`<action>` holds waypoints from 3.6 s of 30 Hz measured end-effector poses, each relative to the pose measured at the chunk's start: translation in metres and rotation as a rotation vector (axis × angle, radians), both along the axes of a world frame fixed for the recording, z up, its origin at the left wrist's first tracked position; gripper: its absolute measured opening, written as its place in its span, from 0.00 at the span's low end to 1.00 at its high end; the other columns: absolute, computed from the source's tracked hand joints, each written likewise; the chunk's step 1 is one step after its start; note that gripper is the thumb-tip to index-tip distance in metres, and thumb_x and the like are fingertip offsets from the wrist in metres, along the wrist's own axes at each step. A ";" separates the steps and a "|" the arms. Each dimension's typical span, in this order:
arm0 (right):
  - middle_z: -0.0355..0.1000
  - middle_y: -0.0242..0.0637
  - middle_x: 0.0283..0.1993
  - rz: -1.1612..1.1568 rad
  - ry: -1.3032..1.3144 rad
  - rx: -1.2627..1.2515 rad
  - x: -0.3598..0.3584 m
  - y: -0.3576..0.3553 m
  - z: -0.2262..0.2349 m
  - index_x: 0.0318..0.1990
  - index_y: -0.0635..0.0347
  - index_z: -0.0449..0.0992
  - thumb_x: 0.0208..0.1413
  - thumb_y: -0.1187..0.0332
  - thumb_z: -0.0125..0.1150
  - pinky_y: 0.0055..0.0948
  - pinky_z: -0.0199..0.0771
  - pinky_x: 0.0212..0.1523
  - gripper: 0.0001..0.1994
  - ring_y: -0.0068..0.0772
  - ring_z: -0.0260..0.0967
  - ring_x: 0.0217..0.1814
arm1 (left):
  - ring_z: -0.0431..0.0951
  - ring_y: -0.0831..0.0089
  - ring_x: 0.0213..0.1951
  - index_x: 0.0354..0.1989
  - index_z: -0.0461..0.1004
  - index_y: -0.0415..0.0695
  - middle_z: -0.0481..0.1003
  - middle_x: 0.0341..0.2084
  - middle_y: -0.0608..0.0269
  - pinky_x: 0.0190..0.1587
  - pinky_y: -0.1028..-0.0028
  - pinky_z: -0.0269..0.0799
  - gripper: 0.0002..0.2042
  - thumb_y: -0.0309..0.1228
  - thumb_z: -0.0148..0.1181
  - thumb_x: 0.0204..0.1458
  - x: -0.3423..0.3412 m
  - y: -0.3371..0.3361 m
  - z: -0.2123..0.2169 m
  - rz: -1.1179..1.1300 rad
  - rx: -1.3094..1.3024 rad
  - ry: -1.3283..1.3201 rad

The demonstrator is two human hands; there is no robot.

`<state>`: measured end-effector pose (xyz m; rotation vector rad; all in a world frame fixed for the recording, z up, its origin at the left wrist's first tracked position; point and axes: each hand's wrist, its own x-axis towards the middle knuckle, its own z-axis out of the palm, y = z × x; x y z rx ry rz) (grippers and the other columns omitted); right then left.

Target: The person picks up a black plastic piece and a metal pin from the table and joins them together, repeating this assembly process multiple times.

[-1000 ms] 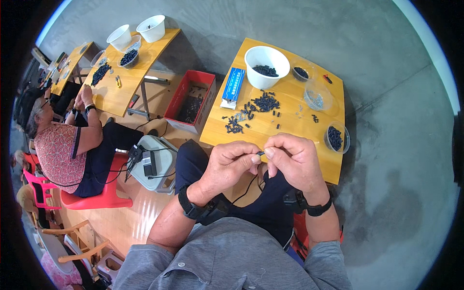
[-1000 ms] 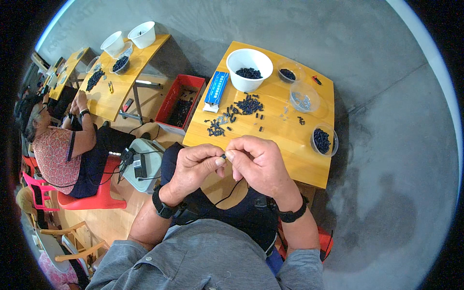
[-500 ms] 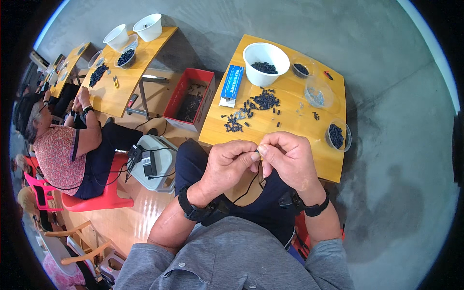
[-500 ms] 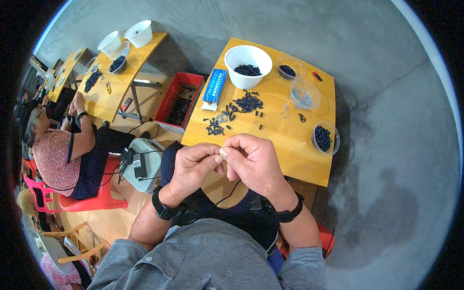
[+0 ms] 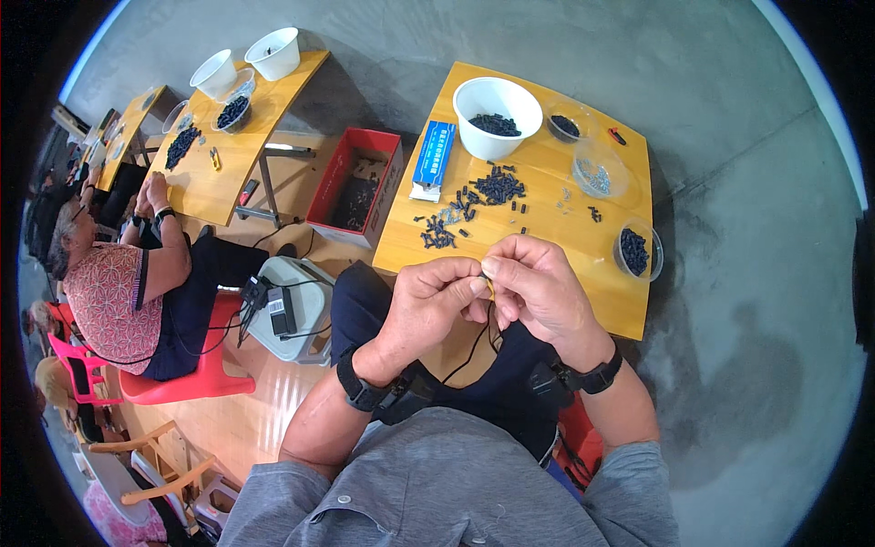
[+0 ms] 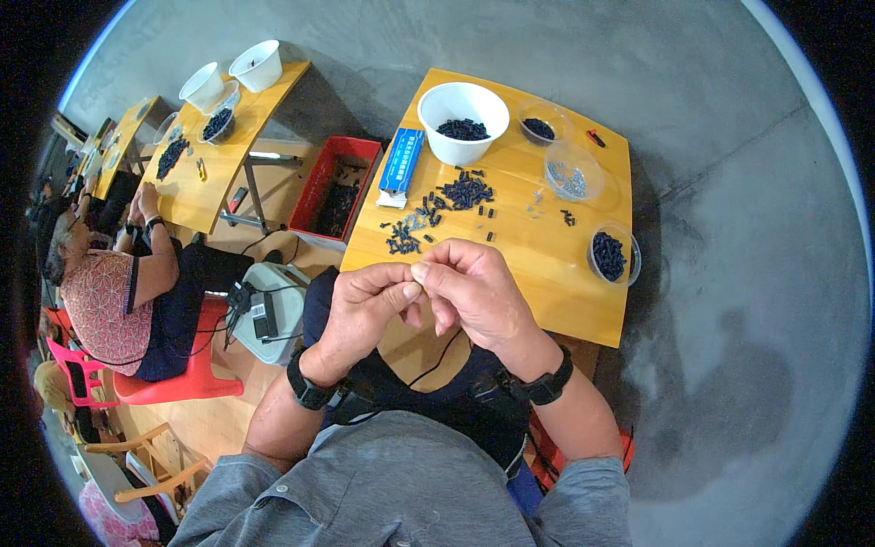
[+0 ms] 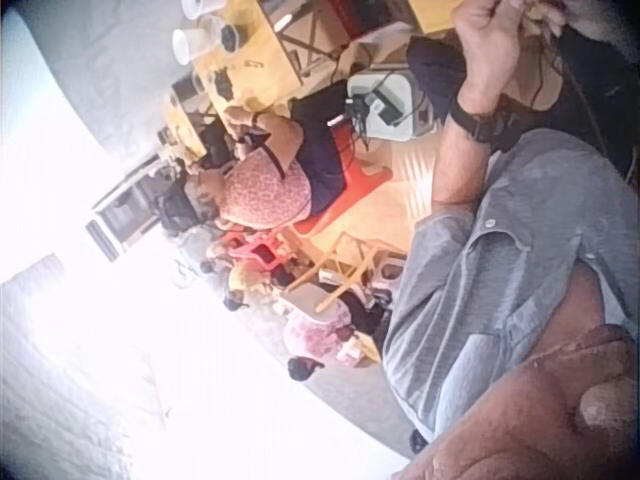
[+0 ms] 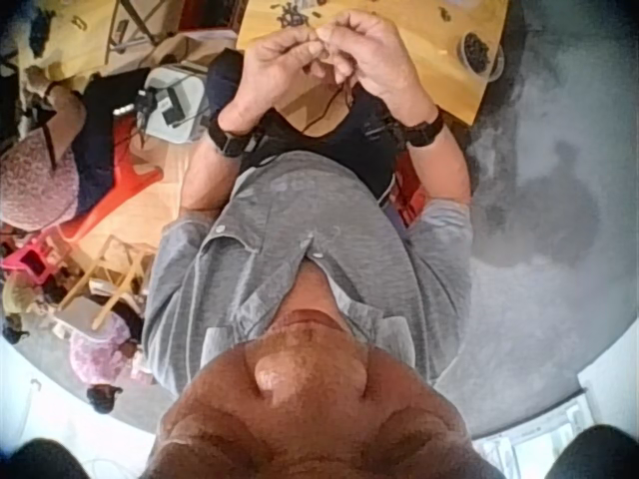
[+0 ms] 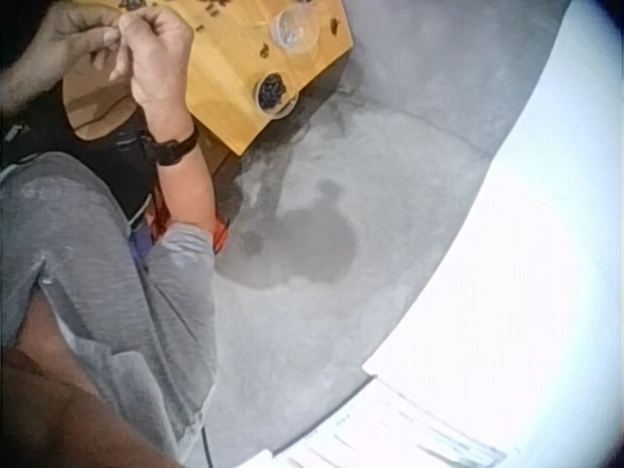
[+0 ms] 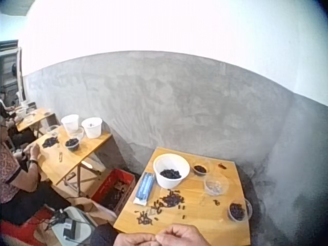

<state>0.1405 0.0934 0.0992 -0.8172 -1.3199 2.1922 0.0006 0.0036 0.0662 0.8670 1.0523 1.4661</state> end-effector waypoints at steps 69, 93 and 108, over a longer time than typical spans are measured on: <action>0.48 0.22 0.09 0.147 0.107 -0.572 -0.008 -0.022 -0.039 0.21 0.51 0.61 0.60 0.53 0.45 0.26 0.60 0.08 0.18 0.18 0.45 0.05 | 0.68 0.63 0.57 0.37 0.78 0.36 0.75 0.44 0.53 0.57 0.66 0.63 0.08 0.17 0.56 0.49 -0.008 0.006 -0.002 -0.141 -0.060 -0.133; 0.73 0.55 0.31 -0.450 -1.529 0.967 0.183 0.140 -0.088 0.28 0.65 0.75 0.53 0.52 0.52 0.46 0.69 0.38 0.21 0.57 0.71 0.36 | 0.72 0.80 0.35 0.40 0.75 0.35 0.76 0.33 0.65 0.40 0.81 0.67 0.09 0.23 0.57 0.51 -0.012 0.038 -0.073 -0.033 -0.376 0.186; 0.72 0.51 0.30 -0.230 -1.024 1.106 0.016 0.147 -0.144 0.28 0.64 0.74 0.49 0.67 0.57 0.46 0.70 0.37 0.08 0.54 0.71 0.36 | 0.73 0.79 0.36 0.40 0.75 0.34 0.77 0.34 0.63 0.41 0.80 0.68 0.09 0.24 0.57 0.51 -0.017 0.036 -0.089 0.005 -0.433 0.200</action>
